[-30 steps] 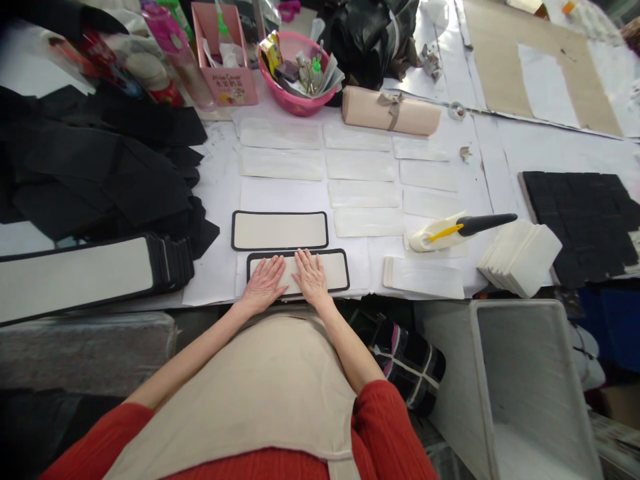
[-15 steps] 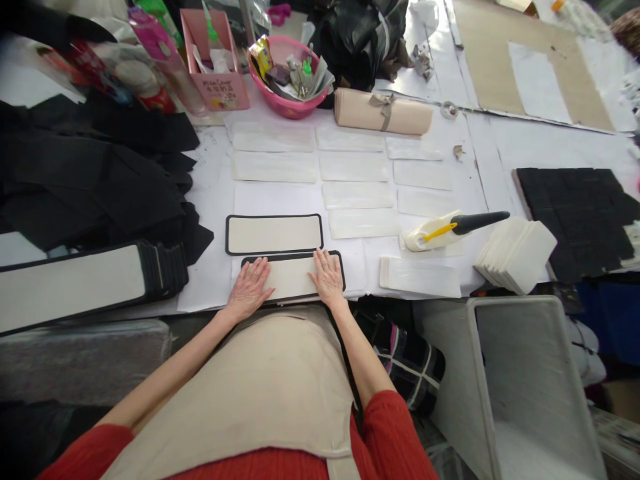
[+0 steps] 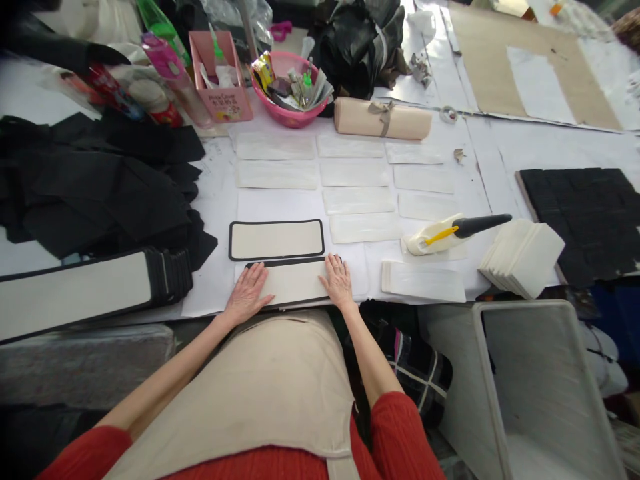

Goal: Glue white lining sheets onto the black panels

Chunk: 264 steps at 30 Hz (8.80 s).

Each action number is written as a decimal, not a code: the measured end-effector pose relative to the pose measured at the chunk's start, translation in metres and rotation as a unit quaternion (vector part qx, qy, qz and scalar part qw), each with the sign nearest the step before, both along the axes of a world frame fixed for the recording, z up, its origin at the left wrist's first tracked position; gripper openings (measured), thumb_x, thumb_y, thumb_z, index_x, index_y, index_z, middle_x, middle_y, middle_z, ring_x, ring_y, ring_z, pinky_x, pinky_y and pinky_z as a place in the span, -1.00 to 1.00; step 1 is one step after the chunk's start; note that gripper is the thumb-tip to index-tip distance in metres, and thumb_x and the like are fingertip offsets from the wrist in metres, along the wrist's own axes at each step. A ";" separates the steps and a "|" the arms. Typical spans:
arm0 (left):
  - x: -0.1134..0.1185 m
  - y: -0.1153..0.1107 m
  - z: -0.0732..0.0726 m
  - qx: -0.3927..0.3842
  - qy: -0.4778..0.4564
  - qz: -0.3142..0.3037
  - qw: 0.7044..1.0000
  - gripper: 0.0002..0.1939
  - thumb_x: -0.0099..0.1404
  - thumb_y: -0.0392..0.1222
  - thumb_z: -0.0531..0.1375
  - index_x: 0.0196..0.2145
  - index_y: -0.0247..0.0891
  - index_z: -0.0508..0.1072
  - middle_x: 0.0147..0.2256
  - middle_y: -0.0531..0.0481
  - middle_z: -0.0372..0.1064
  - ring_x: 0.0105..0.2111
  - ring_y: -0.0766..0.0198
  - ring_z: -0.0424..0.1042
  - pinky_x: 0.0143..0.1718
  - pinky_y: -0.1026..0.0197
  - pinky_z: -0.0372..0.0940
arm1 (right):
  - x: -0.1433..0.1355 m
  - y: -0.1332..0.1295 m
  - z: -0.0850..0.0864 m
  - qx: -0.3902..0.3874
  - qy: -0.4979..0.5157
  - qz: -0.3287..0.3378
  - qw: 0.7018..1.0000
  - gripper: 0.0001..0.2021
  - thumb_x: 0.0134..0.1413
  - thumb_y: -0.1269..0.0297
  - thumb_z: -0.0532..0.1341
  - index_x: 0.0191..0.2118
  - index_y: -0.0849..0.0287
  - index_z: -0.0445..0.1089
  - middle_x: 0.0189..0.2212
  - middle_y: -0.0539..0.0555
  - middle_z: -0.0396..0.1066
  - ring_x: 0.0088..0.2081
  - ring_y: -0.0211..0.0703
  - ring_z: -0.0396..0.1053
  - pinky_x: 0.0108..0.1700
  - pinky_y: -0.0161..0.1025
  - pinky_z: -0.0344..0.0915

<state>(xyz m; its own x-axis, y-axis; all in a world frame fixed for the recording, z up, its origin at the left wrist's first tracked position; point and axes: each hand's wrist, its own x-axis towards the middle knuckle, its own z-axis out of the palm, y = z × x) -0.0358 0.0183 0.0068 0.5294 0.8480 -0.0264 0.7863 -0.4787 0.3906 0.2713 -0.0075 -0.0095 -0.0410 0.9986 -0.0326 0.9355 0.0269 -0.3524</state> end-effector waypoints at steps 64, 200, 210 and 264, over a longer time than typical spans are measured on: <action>-0.050 0.093 0.007 0.020 -0.171 0.444 0.879 -0.67 0.23 0.02 0.09 -0.22 -0.26 0.46 -0.31 -0.08 0.38 -0.42 0.21 0.37 -0.36 0.19 0.26 | 0.005 0.228 0.041 -0.060 0.080 -0.220 0.970 -0.70 0.22 0.21 0.04 -0.18 0.17 0.50 -0.25 0.12 0.51 -0.23 -0.16 0.43 -0.16 -0.31 0.25; -0.026 -0.014 0.051 -0.432 -0.384 0.354 0.735 -0.62 -0.05 0.04 0.36 -0.46 -0.33 0.42 -0.59 0.05 0.38 -0.65 0.42 0.27 -0.66 0.37 0.07 | 0.043 -0.024 0.086 0.003 0.305 -0.327 0.894 -0.63 -0.10 0.00 0.28 -0.33 0.25 0.52 -0.45 0.05 0.50 -0.38 -0.18 0.39 -0.27 -0.25 0.30; -0.023 -0.011 0.040 -0.412 -0.354 0.388 0.745 -0.59 -0.13 0.07 0.37 -0.51 -0.34 0.42 -0.62 0.02 0.38 -0.71 0.44 0.23 -0.71 0.38 0.05 | 0.044 -0.016 0.053 -0.115 0.264 -0.339 0.896 -0.64 -0.14 -0.01 0.25 -0.40 0.24 0.48 -0.51 0.08 0.51 -0.47 -0.11 0.46 -0.37 -0.26 0.32; -0.027 -0.014 -0.020 -0.316 -0.267 0.428 0.804 -0.72 0.01 0.03 0.25 -0.50 -0.28 0.45 -0.60 0.04 0.41 -0.69 0.37 0.31 -0.64 0.32 0.18 | 0.030 0.009 0.038 -0.217 0.036 -0.288 0.932 -0.74 0.07 0.13 0.16 -0.26 0.13 0.54 -0.41 0.08 0.55 -0.29 -0.05 0.46 -0.29 -0.28 0.24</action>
